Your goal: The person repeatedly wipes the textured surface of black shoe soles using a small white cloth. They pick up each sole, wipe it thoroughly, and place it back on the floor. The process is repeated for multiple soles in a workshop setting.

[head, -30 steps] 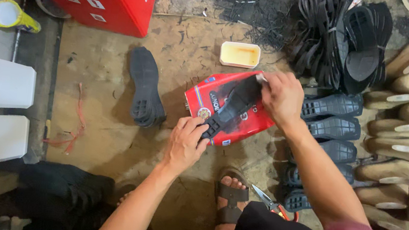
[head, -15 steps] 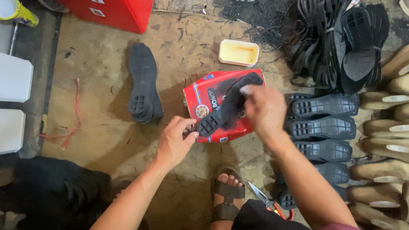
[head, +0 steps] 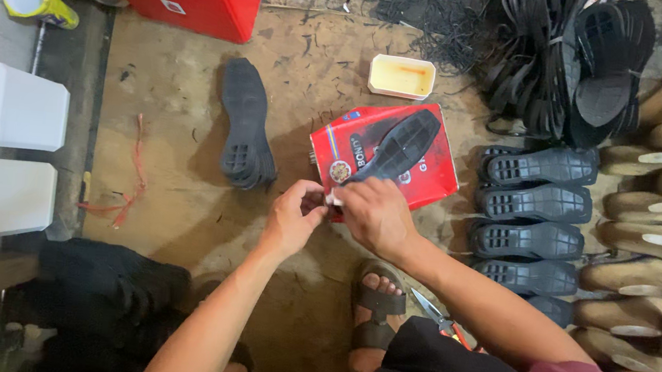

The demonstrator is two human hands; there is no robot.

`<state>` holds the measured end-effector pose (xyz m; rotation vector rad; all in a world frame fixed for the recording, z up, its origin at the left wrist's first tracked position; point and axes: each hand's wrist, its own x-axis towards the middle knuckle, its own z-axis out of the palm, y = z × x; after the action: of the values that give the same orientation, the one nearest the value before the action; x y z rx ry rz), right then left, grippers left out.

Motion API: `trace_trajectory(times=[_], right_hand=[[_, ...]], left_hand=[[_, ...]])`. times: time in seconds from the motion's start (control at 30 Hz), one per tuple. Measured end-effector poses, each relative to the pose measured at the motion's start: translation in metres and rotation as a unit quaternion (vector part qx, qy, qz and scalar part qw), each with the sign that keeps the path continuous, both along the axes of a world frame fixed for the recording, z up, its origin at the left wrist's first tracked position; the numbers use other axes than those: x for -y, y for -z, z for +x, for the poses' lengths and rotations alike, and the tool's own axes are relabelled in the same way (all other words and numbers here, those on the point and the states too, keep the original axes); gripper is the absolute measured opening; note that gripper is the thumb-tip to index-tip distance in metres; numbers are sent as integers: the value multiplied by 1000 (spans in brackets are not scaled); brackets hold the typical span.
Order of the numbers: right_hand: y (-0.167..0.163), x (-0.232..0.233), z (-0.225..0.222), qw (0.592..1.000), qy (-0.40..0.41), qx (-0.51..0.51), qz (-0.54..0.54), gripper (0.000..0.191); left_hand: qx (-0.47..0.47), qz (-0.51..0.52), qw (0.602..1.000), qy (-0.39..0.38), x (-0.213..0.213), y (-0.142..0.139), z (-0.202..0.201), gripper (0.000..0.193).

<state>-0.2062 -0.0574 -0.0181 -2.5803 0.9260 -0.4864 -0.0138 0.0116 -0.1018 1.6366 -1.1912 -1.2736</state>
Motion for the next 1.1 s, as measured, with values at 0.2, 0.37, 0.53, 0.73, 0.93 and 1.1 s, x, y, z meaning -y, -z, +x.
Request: trace_trajectory(times=[0.2, 0.37, 0.53, 0.73, 0.93, 1.1], right_hand=[[-11, 12, -30, 984, -172, -19, -32, 38], [-25, 25, -47, 989, -136, -36, -54, 44], [-22, 13, -45, 997, -77, -7, -18, 40], [-8, 26, -67, 996, 26, -36, -73, 35], [-17, 44, -76, 995, 2, -18, -103, 26], [-18, 82, -94, 977, 127, -57, -162, 24]], left_hand=[[-4, -26, 1000, -7, 0, 10, 4, 25], [2, -7, 1000, -29, 3, 8, -4, 29], [10, 3, 999, -33, 6, 6, -4, 30], [19, 13, 999, -30, 2, 8, -4, 31], [25, 10, 999, -23, 4, 6, -5, 32], [34, 53, 998, -28, 3, -1, -6, 31]])
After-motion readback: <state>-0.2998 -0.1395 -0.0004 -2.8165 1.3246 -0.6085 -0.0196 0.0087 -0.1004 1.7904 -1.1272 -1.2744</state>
